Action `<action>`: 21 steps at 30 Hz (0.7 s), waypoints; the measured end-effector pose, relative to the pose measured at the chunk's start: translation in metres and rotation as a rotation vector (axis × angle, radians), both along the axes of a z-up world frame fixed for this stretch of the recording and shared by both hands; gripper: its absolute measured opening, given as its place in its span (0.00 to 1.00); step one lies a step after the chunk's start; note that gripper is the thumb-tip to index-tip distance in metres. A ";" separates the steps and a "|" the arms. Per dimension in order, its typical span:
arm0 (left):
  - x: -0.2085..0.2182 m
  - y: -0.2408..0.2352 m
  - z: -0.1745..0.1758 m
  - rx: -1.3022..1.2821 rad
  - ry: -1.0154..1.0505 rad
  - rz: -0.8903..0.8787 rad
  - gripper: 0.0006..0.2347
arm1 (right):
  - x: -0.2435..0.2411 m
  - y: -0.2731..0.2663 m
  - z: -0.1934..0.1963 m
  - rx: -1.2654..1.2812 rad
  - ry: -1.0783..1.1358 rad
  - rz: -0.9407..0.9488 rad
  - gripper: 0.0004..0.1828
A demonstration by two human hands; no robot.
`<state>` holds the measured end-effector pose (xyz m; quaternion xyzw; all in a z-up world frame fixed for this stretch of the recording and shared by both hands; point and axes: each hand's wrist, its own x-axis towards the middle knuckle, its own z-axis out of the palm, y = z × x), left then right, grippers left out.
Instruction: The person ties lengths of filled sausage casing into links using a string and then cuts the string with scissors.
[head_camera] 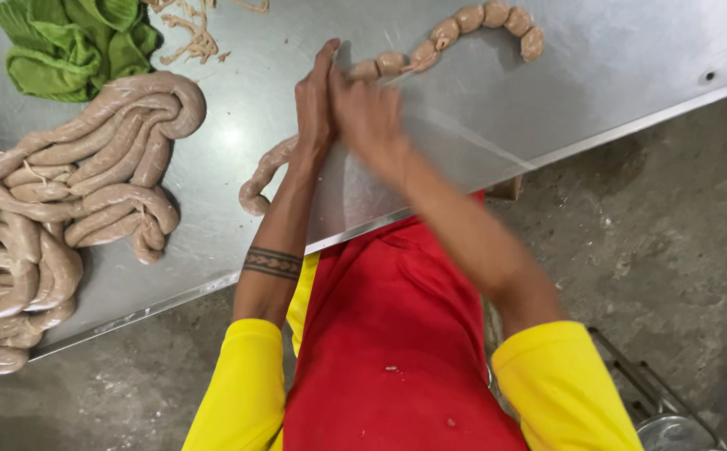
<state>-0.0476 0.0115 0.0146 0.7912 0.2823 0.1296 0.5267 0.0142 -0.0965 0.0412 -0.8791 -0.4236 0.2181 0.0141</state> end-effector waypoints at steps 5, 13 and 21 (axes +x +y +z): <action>0.012 0.004 0.010 0.131 -0.013 0.099 0.07 | -0.098 -0.232 0.071 -0.129 0.875 -0.712 0.35; 0.014 -0.003 0.023 0.364 -0.063 -0.165 0.09 | -0.184 -0.508 0.119 0.185 0.311 -0.493 0.18; 0.002 0.006 0.001 0.743 -0.176 -0.522 0.07 | -0.182 -0.580 0.030 0.463 1.255 -1.156 0.14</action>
